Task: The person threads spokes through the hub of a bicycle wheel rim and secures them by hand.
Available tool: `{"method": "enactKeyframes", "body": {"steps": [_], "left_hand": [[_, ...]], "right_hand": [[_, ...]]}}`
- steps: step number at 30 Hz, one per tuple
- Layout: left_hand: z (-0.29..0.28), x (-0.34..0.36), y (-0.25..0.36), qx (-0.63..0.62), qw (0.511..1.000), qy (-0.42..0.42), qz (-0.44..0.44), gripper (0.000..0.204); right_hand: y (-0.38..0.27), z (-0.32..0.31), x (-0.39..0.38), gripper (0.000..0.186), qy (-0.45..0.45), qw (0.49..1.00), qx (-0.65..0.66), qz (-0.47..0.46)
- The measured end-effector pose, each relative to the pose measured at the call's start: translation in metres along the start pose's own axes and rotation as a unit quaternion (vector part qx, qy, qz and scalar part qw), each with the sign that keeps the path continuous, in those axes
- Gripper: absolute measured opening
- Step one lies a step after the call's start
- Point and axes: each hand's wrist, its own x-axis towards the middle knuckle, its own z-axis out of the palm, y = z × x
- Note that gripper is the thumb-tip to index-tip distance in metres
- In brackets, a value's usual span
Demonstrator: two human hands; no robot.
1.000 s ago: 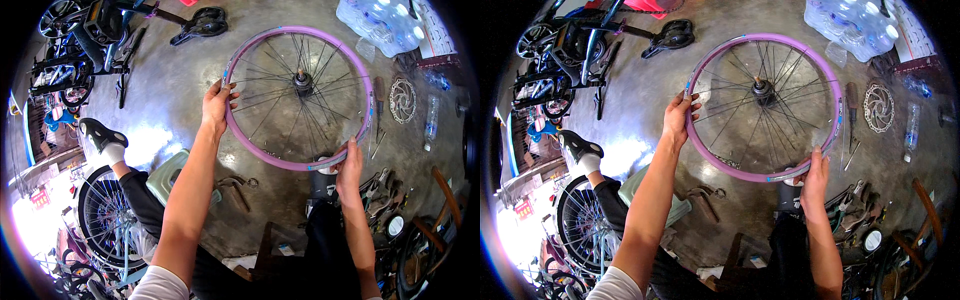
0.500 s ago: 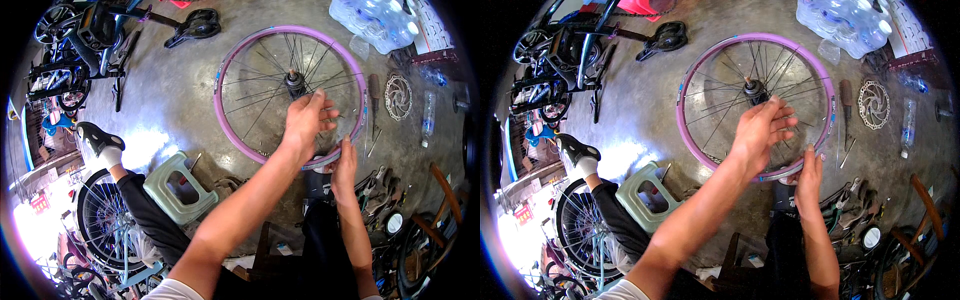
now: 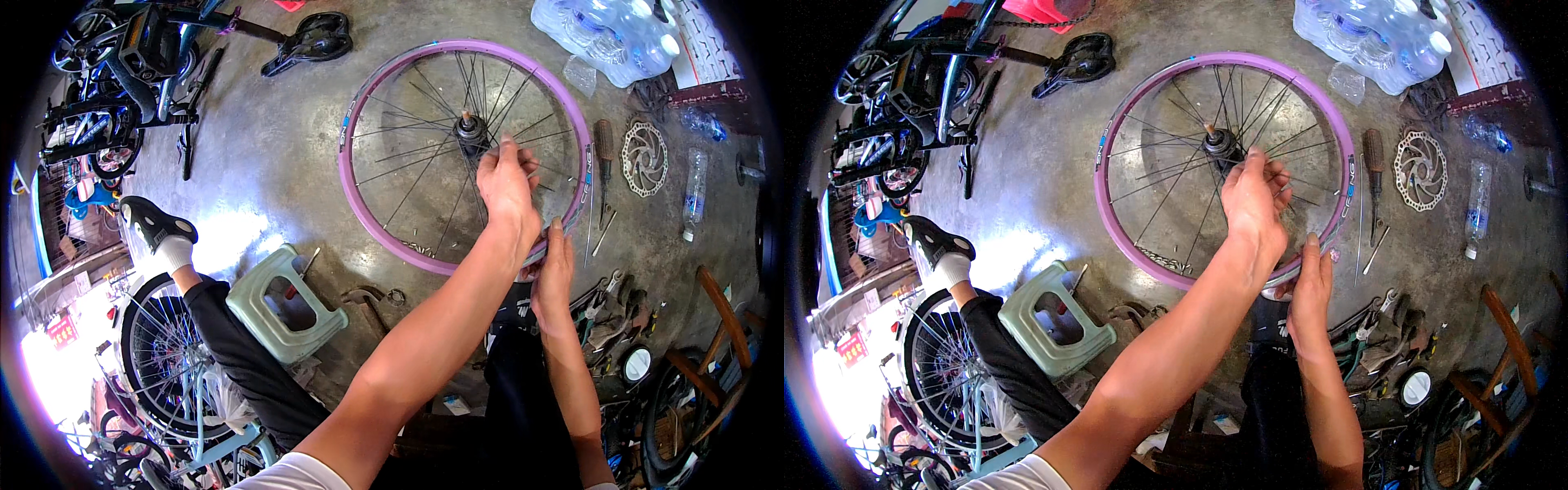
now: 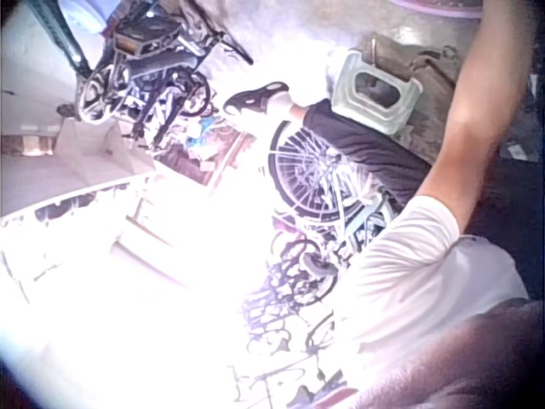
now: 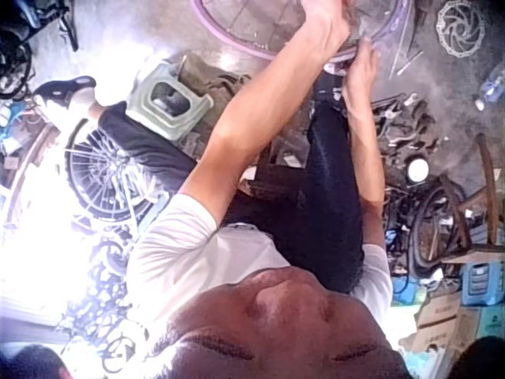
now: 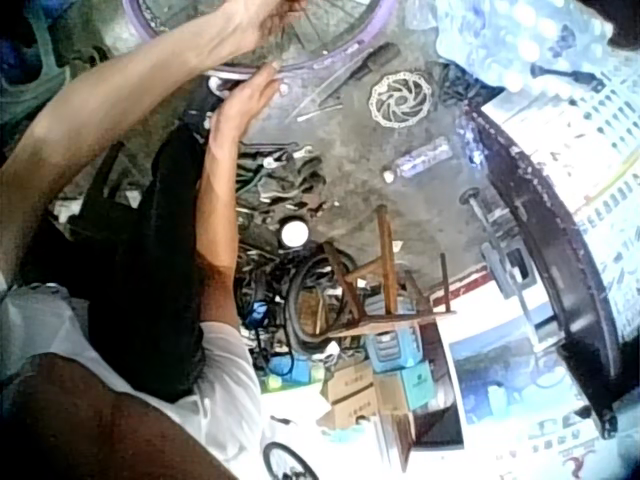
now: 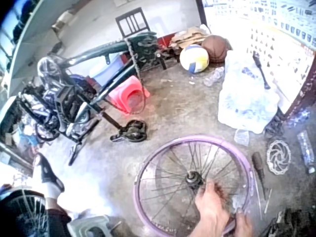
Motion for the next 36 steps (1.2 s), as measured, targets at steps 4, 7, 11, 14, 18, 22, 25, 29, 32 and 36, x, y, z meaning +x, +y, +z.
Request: {"method": "enactKeyframes", "body": {"steps": [4,7,11,14,18,22,25,29,32,36], "left_hand": [[-0.002,-0.005,-0.009,0.016,0.997,0.058,0.054,0.021],[-0.006,-0.006,-0.01,0.011,0.997,0.055,0.053,0.029],[-0.008,-0.001,-0.006,-0.013,0.999,0.019,0.038,0.033],[-0.007,0.005,-0.009,-0.023,0.999,0.007,0.03,0.031],[-0.011,0.015,-0.01,-0.044,0.998,-0.035,-0.004,0.025],[-0.019,0.028,-0.014,-0.055,0.992,-0.096,-0.059,0.019],[-0.022,0.032,-0.014,-0.065,0.987,-0.129,-0.07,0.016],[-0.023,0.029,-0.014,-0.041,0.991,-0.114,-0.048,0.016],[-0.022,0.026,-0.012,-0.021,0.995,-0.083,-0.045,0.021],[-0.018,0.021,-0.009,-0.072,0.992,-0.075,-0.072,0.03]], "right_hand": [[0.004,-0.004,0.003,0.031,0.006,1.0,-0.003,-0.001],[0.002,0.001,0.002,0.029,0.017,1.0,0.0,-0.005],[0.004,-0.001,0.003,0.029,0.006,1.0,-0.001,0.007],[0.005,-0.002,0.005,0.031,0.0,1.0,0.006,0.0],[0.006,-0.001,0.005,0.03,-0.003,1.0,0.006,-0.009],[0.005,0.0,0.005,0.03,0.007,1.0,0.009,-0.004],[0.002,0.0,0.003,0.03,-0.005,1.0,0.007,-0.009],[0.002,-0.001,0.004,0.029,-0.01,1.0,0.009,-0.013],[0.003,-0.001,0.004,0.03,-0.01,1.0,0.007,-0.018],[0.008,-0.005,0.004,0.033,-0.019,1.0,0.004,-0.019]]}}
